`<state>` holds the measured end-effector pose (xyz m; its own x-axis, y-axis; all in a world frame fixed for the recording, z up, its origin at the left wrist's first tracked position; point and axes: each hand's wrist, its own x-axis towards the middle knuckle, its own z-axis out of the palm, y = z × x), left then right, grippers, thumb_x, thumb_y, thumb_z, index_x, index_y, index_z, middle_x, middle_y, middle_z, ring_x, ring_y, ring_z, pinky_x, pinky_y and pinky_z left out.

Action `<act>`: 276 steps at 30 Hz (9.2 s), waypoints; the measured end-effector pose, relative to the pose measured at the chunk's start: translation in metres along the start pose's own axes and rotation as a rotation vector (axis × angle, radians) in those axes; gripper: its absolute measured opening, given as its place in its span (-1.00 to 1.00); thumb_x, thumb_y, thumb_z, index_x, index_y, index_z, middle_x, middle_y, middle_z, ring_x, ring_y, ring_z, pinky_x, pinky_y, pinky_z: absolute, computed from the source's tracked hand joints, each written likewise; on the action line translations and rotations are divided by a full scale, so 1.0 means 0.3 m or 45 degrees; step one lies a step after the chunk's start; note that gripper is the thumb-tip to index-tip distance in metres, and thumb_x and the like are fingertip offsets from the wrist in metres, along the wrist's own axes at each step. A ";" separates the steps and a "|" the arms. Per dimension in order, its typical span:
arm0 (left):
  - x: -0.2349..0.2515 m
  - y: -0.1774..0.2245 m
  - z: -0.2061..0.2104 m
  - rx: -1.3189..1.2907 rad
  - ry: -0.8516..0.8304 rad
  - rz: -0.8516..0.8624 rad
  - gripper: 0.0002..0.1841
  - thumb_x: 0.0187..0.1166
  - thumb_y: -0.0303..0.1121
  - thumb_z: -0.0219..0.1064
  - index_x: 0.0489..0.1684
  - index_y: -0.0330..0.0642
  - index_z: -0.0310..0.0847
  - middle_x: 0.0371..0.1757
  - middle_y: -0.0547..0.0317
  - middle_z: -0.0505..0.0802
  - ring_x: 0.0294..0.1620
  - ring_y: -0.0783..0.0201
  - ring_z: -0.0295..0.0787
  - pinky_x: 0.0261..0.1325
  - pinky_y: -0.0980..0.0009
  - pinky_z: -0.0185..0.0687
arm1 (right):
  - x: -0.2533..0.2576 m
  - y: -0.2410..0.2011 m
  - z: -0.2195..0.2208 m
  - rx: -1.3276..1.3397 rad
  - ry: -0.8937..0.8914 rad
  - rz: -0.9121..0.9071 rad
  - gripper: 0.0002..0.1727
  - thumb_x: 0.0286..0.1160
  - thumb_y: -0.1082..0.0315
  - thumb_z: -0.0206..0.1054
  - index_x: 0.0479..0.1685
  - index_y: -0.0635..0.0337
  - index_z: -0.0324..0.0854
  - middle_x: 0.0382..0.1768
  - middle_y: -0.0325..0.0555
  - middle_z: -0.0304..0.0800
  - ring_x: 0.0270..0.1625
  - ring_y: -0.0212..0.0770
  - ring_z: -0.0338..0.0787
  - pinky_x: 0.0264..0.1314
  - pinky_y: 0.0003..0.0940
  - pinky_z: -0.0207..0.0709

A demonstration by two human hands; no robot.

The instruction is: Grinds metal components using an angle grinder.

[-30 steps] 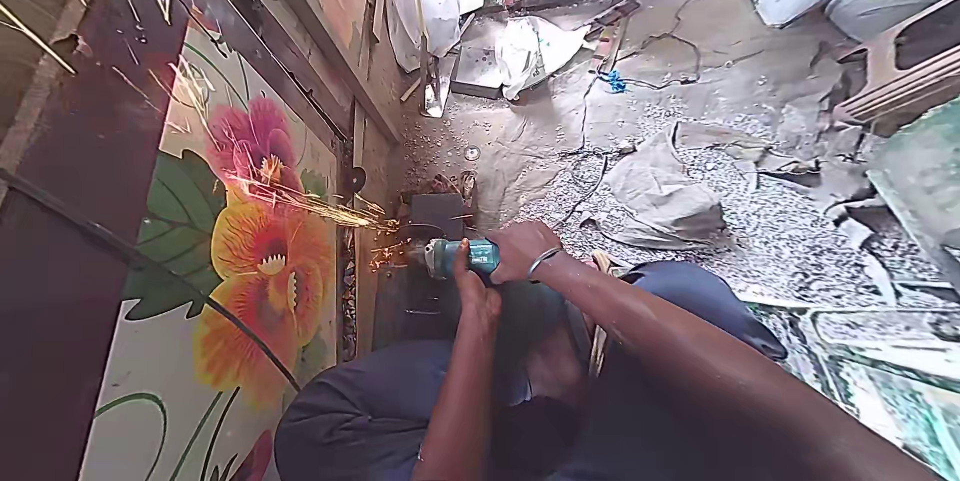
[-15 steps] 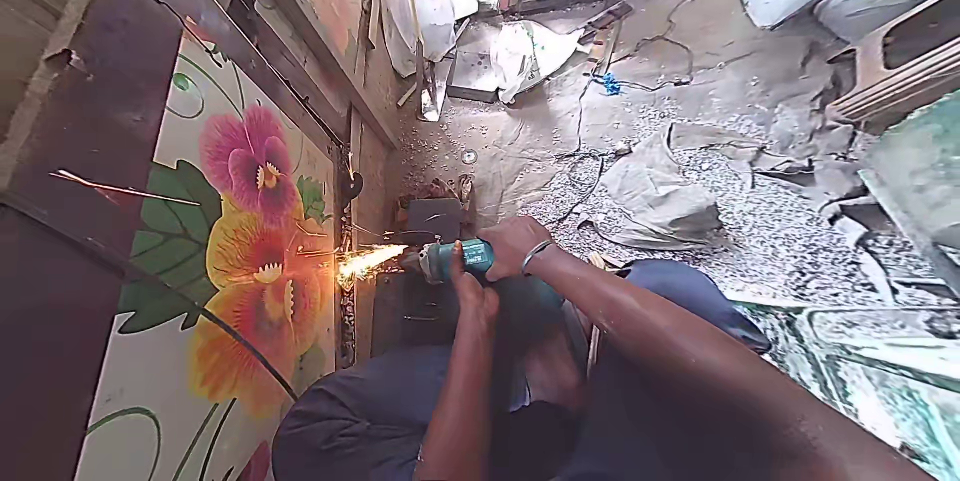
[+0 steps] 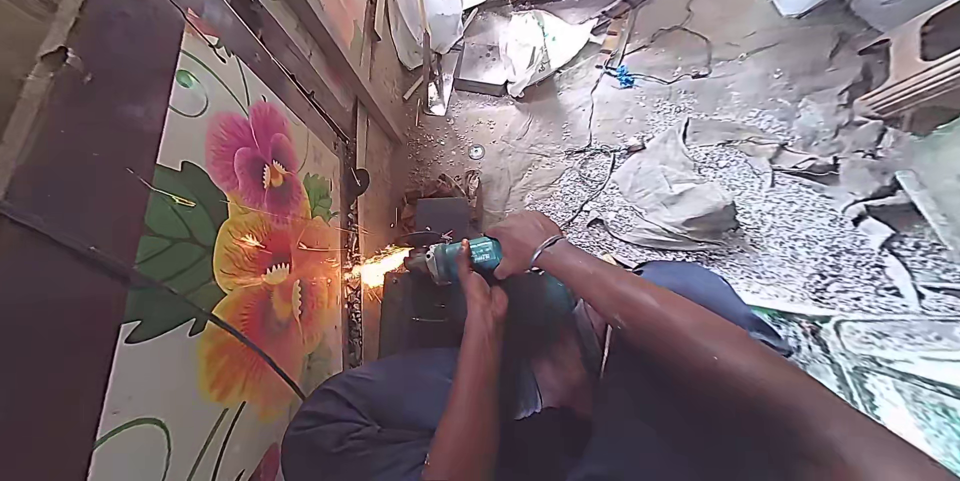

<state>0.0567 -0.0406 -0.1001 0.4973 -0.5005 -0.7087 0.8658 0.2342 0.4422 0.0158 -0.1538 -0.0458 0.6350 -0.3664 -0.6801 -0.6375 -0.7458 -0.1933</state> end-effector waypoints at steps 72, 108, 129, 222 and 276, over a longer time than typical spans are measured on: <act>-0.006 -0.023 -0.008 -0.007 -0.020 0.037 -0.72 0.81 -0.12 0.01 -0.04 -0.11 0.51 -0.31 0.12 0.80 -0.32 0.26 0.83 -0.27 0.26 0.81 | -0.022 0.001 0.015 0.040 -0.003 0.035 -0.23 -0.01 -0.28 0.60 0.26 -0.06 0.69 0.06 0.08 0.87 0.11 0.23 0.84 -0.01 0.40 0.62; -0.058 -0.013 -0.012 0.099 0.010 -0.030 -0.70 0.79 -0.10 0.05 0.04 -0.13 0.54 -0.28 0.10 0.79 -0.31 0.24 0.82 -0.26 0.24 0.80 | -0.107 -0.033 0.053 0.091 0.001 0.155 -0.19 0.05 -0.27 0.57 0.35 -0.04 0.65 0.15 0.13 0.84 0.20 0.26 0.81 0.14 0.42 0.59; -0.035 -0.007 -0.017 0.070 0.021 -0.044 -0.71 0.79 -0.12 0.08 0.14 -0.13 0.51 -0.19 0.06 0.77 -0.21 0.20 0.79 -0.16 0.19 0.76 | -0.085 -0.032 0.040 0.022 0.016 0.127 -0.20 0.04 -0.32 0.56 0.28 -0.02 0.67 0.12 0.11 0.84 0.18 0.23 0.81 0.09 0.36 0.60; -0.022 -0.015 -0.009 -0.014 0.035 -0.034 -0.69 0.78 -0.11 0.10 0.16 -0.14 0.52 -0.15 0.06 0.78 -0.14 0.20 0.79 -0.07 0.19 0.75 | -0.044 -0.001 0.032 -0.082 0.045 -0.023 -0.19 0.07 -0.29 0.55 0.35 -0.04 0.62 0.06 0.12 0.86 0.15 0.23 0.83 0.09 0.36 0.58; -0.076 -0.028 0.044 -0.019 0.185 0.024 -0.41 0.22 -0.30 0.71 0.18 -0.37 0.58 -0.07 -0.08 0.85 -0.04 0.17 0.83 0.12 0.20 0.79 | -0.118 0.102 0.115 0.033 0.505 -0.150 -0.11 -0.17 -0.32 0.51 0.29 0.02 0.77 -0.34 0.00 0.92 -0.32 0.11 0.89 -0.38 0.29 0.60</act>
<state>0.0373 -0.0420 -0.0804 0.5153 -0.3700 -0.7730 0.8564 0.2555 0.4487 -0.0412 -0.1446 -0.0519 0.8198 -0.4693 -0.3280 -0.5581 -0.7831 -0.2743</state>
